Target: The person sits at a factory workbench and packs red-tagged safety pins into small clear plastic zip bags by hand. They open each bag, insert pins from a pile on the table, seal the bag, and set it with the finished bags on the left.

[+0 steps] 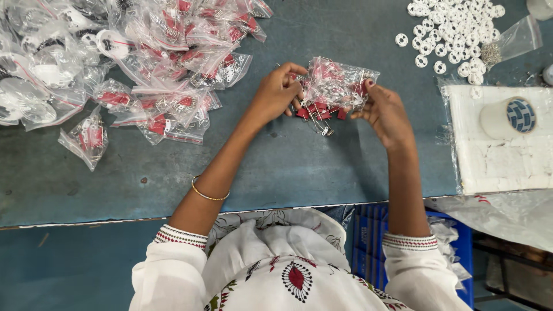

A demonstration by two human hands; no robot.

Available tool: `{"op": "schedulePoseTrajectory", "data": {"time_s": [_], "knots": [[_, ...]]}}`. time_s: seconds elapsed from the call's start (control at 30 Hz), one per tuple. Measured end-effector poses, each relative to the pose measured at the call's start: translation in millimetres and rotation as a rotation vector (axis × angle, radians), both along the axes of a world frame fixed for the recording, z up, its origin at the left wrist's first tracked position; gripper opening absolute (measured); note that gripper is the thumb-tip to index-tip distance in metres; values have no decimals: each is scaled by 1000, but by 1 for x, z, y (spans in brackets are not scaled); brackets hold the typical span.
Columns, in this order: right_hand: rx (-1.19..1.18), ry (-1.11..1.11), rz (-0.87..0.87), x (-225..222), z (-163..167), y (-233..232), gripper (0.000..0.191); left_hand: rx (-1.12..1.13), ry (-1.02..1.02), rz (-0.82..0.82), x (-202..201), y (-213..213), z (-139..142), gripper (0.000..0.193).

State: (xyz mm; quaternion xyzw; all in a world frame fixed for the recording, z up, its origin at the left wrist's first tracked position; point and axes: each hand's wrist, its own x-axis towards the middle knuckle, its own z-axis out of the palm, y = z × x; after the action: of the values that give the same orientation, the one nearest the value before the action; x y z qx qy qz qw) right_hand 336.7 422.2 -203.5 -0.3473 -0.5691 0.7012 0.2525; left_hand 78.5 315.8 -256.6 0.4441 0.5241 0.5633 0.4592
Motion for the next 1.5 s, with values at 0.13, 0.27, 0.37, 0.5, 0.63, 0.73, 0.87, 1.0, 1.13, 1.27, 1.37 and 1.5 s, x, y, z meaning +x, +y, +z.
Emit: {"op": "schedulePoseTrajectory", "data": {"time_s": [0.13,0.27,0.37,0.5,0.63,0.73,0.87,1.0,1.13,1.27,1.37,1.5], "knots": [[187,-185,34,-2,8,21,37,-47,-20,-4,6,3,-8,33],[431,-312,42,-5,16,37,34,-89,18,32,12,3,-9,29],[624,-377,18,-11,27,34,26,-95,25,32,12,2,-8,27],[917,-447,-10,-16,52,13,20,-83,60,60,9,1,-6,25],[1297,-477,-54,-26,71,-7,15,-103,44,52,6,1,-2,24],[1525,-472,-55,-31,82,-13,11,-129,61,63,3,0,2,22],[1625,-502,-52,-33,95,-13,6,-88,83,92,2,-1,4,21],[1474,-371,-66,-37,100,-13,10,-45,72,107,4,-1,4,20],[1451,-482,58,-47,101,-16,14,27,54,108,7,-2,11,23],[1172,-352,15,-64,107,-23,14,-60,-217,6,8,-3,28,39],[1102,-273,174,-88,103,-39,21,-37,-713,-169,4,-7,38,48],[998,-55,681,-127,91,-43,19,383,-934,19,-4,-7,33,38]]}}
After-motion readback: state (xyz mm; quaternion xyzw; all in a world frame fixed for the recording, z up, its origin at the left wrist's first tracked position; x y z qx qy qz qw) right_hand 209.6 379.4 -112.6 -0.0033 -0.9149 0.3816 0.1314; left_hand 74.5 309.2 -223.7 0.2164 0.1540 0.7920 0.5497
